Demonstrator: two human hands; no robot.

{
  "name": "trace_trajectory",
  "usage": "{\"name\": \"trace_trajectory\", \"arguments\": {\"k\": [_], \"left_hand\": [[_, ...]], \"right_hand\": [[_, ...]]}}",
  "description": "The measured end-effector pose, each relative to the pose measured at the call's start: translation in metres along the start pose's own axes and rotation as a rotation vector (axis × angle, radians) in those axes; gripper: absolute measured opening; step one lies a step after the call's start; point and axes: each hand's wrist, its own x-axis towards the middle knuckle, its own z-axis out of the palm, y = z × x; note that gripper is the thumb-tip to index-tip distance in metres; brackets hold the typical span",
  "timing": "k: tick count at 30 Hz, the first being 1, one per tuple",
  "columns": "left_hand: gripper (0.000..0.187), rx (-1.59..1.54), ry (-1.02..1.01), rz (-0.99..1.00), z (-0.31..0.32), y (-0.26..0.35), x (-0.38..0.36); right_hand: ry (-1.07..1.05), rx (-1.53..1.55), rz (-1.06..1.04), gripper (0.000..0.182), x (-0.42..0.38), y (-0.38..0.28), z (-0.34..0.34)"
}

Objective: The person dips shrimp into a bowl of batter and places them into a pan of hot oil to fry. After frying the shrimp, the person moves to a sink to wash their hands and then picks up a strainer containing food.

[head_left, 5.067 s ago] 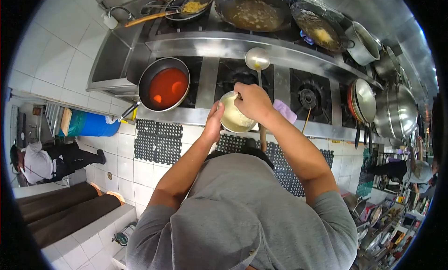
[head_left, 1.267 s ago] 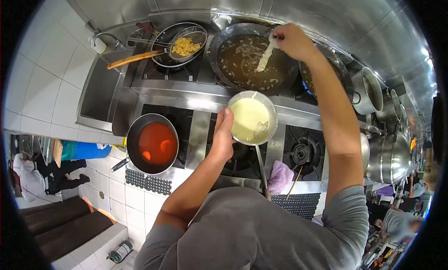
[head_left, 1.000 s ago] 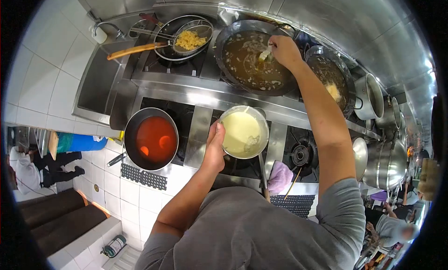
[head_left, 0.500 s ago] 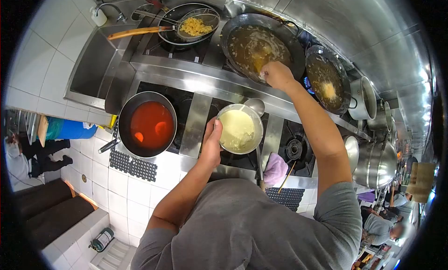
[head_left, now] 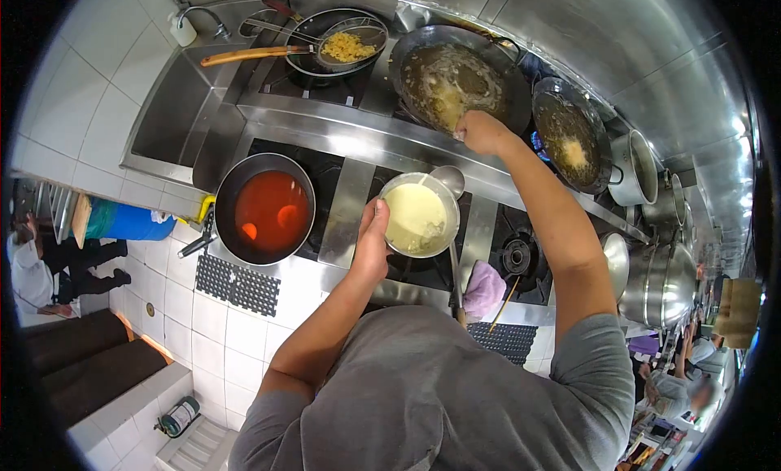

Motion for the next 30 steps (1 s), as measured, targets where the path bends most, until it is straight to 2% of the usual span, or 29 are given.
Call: {"name": "trace_trajectory", "arguments": {"k": [3,5,8,10,12,13,15,17,18,20,22,24,26,28,30], "left_hand": [[0.07,-0.002,-0.02,0.016,-0.001,-0.001,0.004],[0.072,0.014,-0.012,0.002,-0.001,0.0,0.006],[0.075,0.048,0.02,0.014,-0.001,0.0,0.012],[0.077,0.026,-0.043,0.058,-0.004,-0.004,0.019],[0.078,0.03,-0.038,0.094,-0.006,-0.009,0.03],[0.079,0.047,-0.046,0.105,-0.006,-0.007,0.032],[0.079,0.07,-0.071,0.113,-0.002,-0.005,0.032],[0.075,0.061,-0.051,0.129,0.007,-0.003,0.032],[0.075,0.068,-0.071,0.129,0.012,-0.003,0.034],[0.07,0.0,-0.148,0.157,0.019,-0.008,0.035],[0.069,0.032,-0.161,0.151,0.024,-0.015,0.039],[0.067,0.059,-0.162,0.149,0.03,-0.015,0.036],[0.065,0.058,-0.209,0.125,0.034,-0.018,0.032],[0.063,0.039,-0.23,0.117,0.038,-0.022,0.032],[0.06,0.062,-0.224,0.078,0.044,-0.025,0.029]], "right_hand": [[-0.045,0.001,0.019,0.036,0.001,0.003,0.002],[0.057,0.056,-0.024,0.034,-0.001,0.008,0.01],[0.103,0.069,-0.037,0.029,-0.011,0.001,0.003],[0.151,0.073,-0.027,0.025,-0.037,-0.022,-0.018],[0.301,0.297,-0.087,0.022,-0.071,-0.06,-0.043],[0.299,0.296,-0.083,0.022,-0.084,-0.073,-0.043],[0.103,0.292,-0.283,0.022,-0.106,-0.098,-0.038],[0.089,0.138,-0.232,0.02,-0.115,-0.119,-0.006],[0.02,0.077,-0.139,0.023,-0.118,-0.136,-0.005],[0.066,0.049,-0.068,0.025,-0.12,-0.155,0.004],[0.003,0.041,-0.017,0.026,-0.112,-0.156,0.018],[0.057,0.008,-0.038,0.025,-0.111,-0.152,0.025],[-0.054,-0.089,0.008,0.021,-0.116,-0.148,0.028],[-0.054,-0.108,-0.022,0.023,-0.122,-0.139,0.035],[-0.175,-0.222,0.007,0.026,-0.132,-0.136,0.041]]}}
